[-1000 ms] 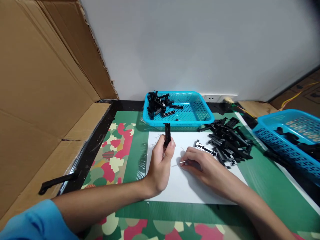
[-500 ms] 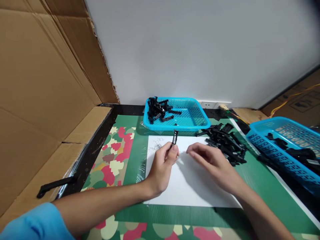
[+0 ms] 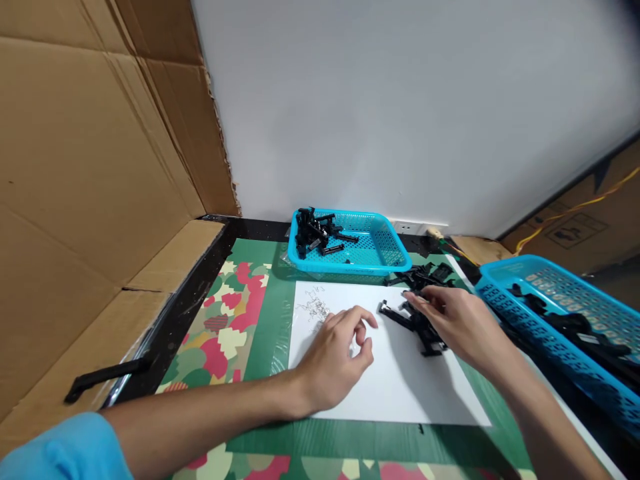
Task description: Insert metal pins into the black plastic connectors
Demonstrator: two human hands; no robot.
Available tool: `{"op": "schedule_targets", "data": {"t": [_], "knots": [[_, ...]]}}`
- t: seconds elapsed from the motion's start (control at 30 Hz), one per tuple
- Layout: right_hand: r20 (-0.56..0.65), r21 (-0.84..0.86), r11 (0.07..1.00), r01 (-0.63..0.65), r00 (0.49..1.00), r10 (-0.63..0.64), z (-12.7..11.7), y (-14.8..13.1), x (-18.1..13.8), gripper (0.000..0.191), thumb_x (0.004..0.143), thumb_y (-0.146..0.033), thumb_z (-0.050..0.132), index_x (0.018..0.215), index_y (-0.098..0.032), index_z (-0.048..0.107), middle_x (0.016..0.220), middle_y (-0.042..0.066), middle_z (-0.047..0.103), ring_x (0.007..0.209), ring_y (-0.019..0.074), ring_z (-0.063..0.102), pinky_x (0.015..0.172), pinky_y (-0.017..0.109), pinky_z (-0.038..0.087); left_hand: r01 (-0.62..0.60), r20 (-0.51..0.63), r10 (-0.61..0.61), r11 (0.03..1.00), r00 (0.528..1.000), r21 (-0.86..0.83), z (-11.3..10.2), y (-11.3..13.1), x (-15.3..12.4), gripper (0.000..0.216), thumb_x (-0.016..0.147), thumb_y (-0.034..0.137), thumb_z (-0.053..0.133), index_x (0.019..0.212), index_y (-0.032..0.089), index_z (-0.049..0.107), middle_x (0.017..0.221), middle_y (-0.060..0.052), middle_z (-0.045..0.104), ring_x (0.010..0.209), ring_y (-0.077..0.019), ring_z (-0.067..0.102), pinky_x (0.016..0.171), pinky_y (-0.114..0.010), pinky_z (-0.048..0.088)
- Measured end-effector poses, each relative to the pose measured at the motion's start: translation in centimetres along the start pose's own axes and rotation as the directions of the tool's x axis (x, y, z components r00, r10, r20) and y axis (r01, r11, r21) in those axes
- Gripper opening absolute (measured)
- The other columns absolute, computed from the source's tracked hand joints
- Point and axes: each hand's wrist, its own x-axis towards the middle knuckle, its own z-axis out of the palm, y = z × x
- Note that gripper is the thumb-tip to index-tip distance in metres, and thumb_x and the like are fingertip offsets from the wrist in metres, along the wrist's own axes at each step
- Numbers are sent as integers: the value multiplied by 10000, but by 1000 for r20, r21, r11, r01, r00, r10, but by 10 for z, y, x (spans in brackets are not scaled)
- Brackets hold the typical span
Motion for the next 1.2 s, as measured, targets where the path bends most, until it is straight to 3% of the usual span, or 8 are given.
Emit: {"op": "schedule_targets", "data": {"t": [0.2,0.37,0.53,0.67,0.83,0.97,1.1,1.2], "knots": [[-48,-363,924,123,987,-150,-13,-41,52,391,1034,-528,629,1222,-215,771,704,69,722,623,250,637,581,331,330,1,-2,-1,998,1000,-63,-1,2,0,140,936,91,561,954,196,652,858,12,605,811,-174,573,827,-331,414],[158,-361,881,307,951,-266,19,-91,140,303,1029,-356,704,1284,-219,794,1020,135,801,951,295,749,775,375,520,25,-15,-26,996,1000,-88,0,1,-2,140,918,84,572,916,192,661,853,0,613,805,-180,564,807,-331,413],[362,-361,848,387,897,-255,55,-93,188,366,1063,-384,711,1373,-193,679,1388,116,690,1150,258,720,972,475,629,18,-24,-20,996,1000,-92,0,1,-1,150,888,64,573,879,186,659,864,-15,638,822,-187,573,807,-333,417],[378,-403,819,408,890,-257,49,-78,178,311,1063,-376,706,1312,-189,709,1316,111,720,1100,247,727,939,445,629,17,-34,-22,989,999,-149,-1,2,0,135,904,80,572,891,185,655,855,-10,621,815,-181,562,786,-327,419],[365,-407,810,422,888,-280,-12,-62,141,157,981,-277,667,978,-197,802,804,52,717,702,182,634,633,319,451,0,-174,-45,968,984,-251,0,-4,-1,210,992,161,552,1189,216,600,945,-12,566,872,-190,552,816,-329,464],[591,-199,856,478,755,-284,-62,-62,92,153,905,-300,712,803,-224,797,629,-13,586,555,125,463,515,288,334,-33,-250,-19,978,968,-204,2,-7,-3,341,977,219,652,1299,252,543,1115,-50,573,1002,-218,564,934,-378,503],[719,66,918,392,619,-316,-71,-70,46,131,827,-172,715,824,-231,832,639,-19,605,557,118,471,495,262,318,-100,-18,99,992,995,-80,-2,-2,-5,459,1006,370,697,1424,250,547,1198,-82,634,971,-232,623,873,-379,527],[734,133,928,348,595,-328,-59,-67,28,188,771,-95,697,819,-224,825,646,-27,605,567,113,467,507,253,319,-240,245,217,969,945,66,0,1,-8,278,1117,359,484,1011,205,689,885,-46,680,772,-212,620,748,-357,492]]}}
